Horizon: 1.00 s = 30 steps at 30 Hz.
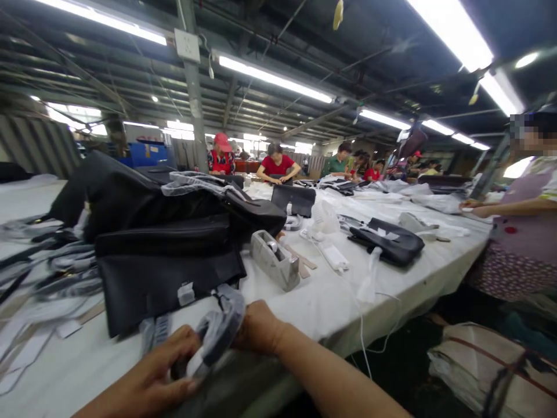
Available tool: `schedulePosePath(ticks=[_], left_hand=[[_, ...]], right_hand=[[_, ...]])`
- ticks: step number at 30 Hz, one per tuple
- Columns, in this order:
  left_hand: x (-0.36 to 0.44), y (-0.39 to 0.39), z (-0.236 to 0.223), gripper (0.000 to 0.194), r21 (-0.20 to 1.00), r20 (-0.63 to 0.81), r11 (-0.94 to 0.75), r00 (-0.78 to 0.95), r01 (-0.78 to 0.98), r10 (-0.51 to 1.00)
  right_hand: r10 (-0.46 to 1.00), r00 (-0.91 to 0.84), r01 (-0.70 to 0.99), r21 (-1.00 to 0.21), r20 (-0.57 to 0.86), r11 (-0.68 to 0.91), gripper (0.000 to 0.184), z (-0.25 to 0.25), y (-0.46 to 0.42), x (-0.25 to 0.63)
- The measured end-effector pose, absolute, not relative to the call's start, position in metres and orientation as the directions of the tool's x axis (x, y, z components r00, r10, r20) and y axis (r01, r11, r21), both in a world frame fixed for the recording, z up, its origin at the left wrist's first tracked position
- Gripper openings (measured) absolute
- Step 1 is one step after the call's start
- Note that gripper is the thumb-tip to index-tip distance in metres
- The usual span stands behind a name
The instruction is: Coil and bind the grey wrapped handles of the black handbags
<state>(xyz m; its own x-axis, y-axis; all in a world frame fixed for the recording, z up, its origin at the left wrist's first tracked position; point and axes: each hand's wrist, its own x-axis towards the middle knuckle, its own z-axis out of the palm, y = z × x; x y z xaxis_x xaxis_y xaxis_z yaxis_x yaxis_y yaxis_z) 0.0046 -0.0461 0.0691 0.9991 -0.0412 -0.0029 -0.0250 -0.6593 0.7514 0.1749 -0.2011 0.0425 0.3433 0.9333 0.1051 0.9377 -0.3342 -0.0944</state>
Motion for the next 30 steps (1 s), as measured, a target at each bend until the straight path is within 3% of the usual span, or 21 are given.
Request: schedulePosePath(ticks=[4,7,12,17,22,27,30], left_hand=[[-0.005,-0.092,0.087,0.018,0.254,-0.007,-0.962,0.995,0.096,0.097],[-0.005,-0.113,0.075,0.028,0.079,-0.032,-0.992,0.995,0.101,0.099],[-0.011,-0.123,0.043,0.061,0.102,0.069,-0.983,0.985,0.151,0.158],[-0.004,-0.123,0.021,0.037,0.025,0.139,-0.979,0.969,0.204,0.205],[0.001,-0.118,0.008,0.043,-0.041,0.167,-0.983,0.971,0.180,0.171],[0.002,-0.112,0.000,0.050,-0.001,0.177,-0.986,0.970,0.168,0.165],[0.005,-0.104,-0.015,0.057,0.027,0.164,-0.990,0.976,0.140,0.143]], right_hand=[[0.892,0.438,0.890,-0.190,0.107,-0.414,0.018,0.045,-0.237,0.180],[0.851,0.513,0.848,-0.213,0.107,-0.485,0.019,0.042,-0.256,0.190],[0.819,0.556,0.816,-0.278,0.138,-0.507,0.020,0.042,-0.276,0.190],[0.783,0.578,0.770,-0.469,0.228,-0.431,0.023,0.054,-0.263,0.189],[0.737,0.654,0.594,-0.719,0.170,-0.361,0.020,0.063,-0.212,0.219],[0.605,0.791,0.451,-0.750,0.087,-0.483,0.060,0.059,-0.134,0.265],[0.553,0.833,0.361,-0.747,-0.010,-0.558,0.070,0.058,-0.094,0.281]])
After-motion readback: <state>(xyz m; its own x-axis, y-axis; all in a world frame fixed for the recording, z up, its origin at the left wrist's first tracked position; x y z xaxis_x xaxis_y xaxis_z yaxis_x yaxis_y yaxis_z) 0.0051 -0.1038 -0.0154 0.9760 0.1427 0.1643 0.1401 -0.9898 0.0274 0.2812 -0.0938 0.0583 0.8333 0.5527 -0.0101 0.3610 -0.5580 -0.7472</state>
